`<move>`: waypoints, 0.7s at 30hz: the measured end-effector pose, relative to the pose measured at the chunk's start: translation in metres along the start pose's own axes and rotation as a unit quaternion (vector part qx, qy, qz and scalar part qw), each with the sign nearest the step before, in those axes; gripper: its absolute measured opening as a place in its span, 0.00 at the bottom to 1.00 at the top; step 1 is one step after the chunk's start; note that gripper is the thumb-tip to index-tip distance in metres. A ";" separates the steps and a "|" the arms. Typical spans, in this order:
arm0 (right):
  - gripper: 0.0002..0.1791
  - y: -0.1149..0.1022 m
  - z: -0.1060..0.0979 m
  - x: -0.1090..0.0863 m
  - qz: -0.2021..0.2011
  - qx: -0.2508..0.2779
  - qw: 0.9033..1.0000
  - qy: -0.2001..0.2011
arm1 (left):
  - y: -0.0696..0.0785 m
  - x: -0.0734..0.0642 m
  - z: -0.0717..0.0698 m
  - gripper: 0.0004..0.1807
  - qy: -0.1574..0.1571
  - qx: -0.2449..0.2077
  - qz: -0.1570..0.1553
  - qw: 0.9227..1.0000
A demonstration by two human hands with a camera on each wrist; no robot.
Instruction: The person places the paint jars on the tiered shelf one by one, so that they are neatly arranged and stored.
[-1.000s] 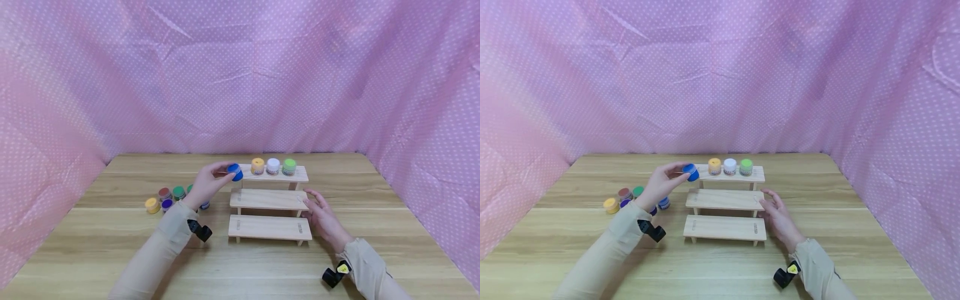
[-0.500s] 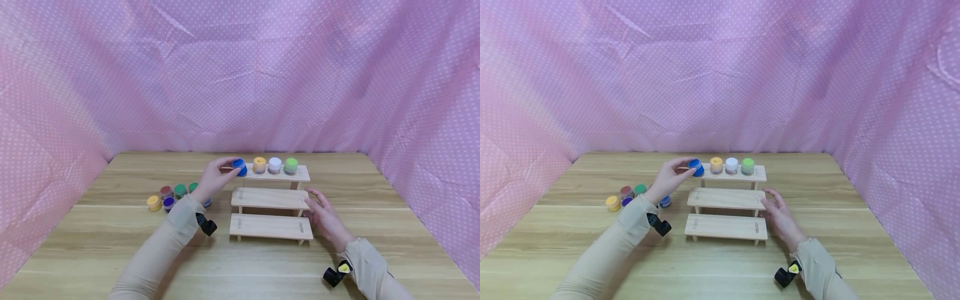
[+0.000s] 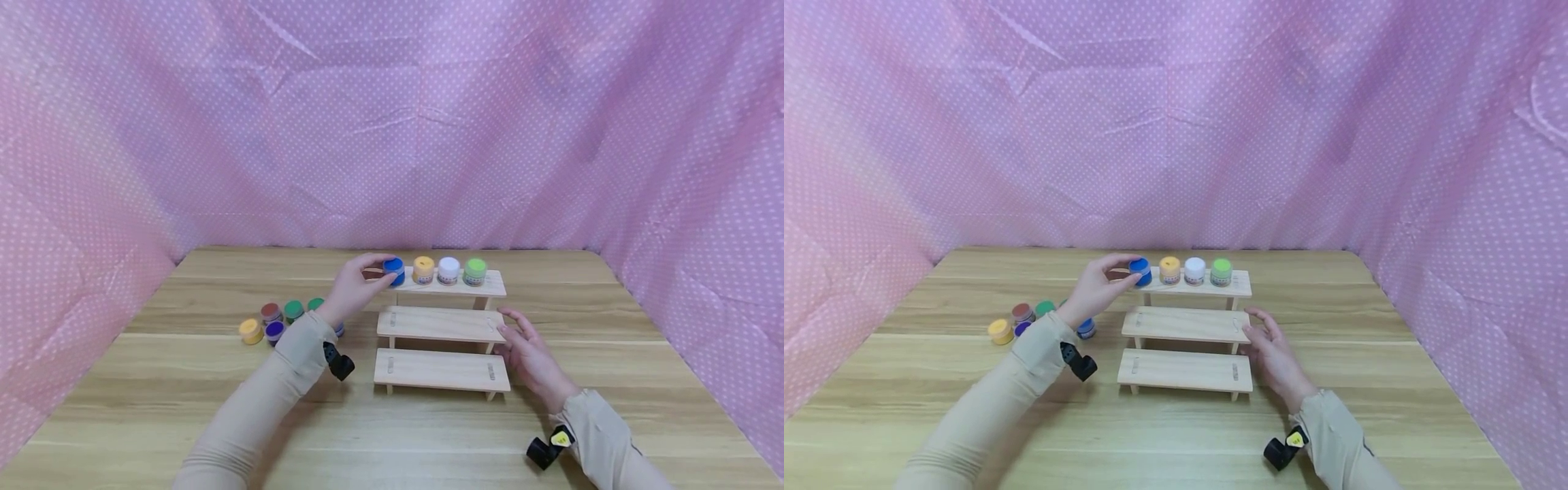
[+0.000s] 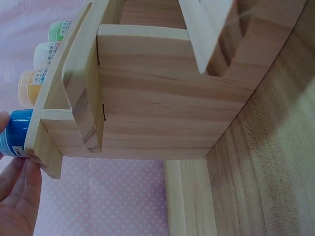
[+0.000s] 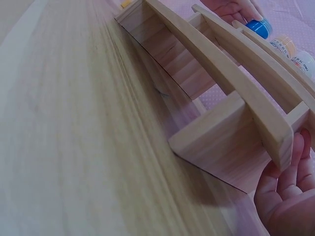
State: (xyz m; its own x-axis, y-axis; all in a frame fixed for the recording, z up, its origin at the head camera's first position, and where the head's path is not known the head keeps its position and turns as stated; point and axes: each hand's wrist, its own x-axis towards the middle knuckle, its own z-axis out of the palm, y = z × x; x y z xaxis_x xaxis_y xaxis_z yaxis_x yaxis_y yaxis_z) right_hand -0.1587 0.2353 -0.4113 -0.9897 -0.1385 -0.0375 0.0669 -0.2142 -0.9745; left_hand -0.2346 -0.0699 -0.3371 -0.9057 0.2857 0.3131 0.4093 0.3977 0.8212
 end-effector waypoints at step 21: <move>0.12 0.000 -0.001 0.000 -0.003 -0.008 1.000 -0.005 | -0.006 0.009 0.004 0.18 -0.005 0.011 0.035 0.999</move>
State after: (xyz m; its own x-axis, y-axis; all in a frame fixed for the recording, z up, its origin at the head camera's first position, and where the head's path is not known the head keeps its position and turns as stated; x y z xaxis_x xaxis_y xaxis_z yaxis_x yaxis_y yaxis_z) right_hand -0.1590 0.2360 -0.4119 -0.9887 -0.1470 -0.0296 0.0591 -0.2000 -0.9780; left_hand -0.2447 -0.0661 -0.3408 -0.8739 0.3212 0.3648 0.4738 0.3958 0.7866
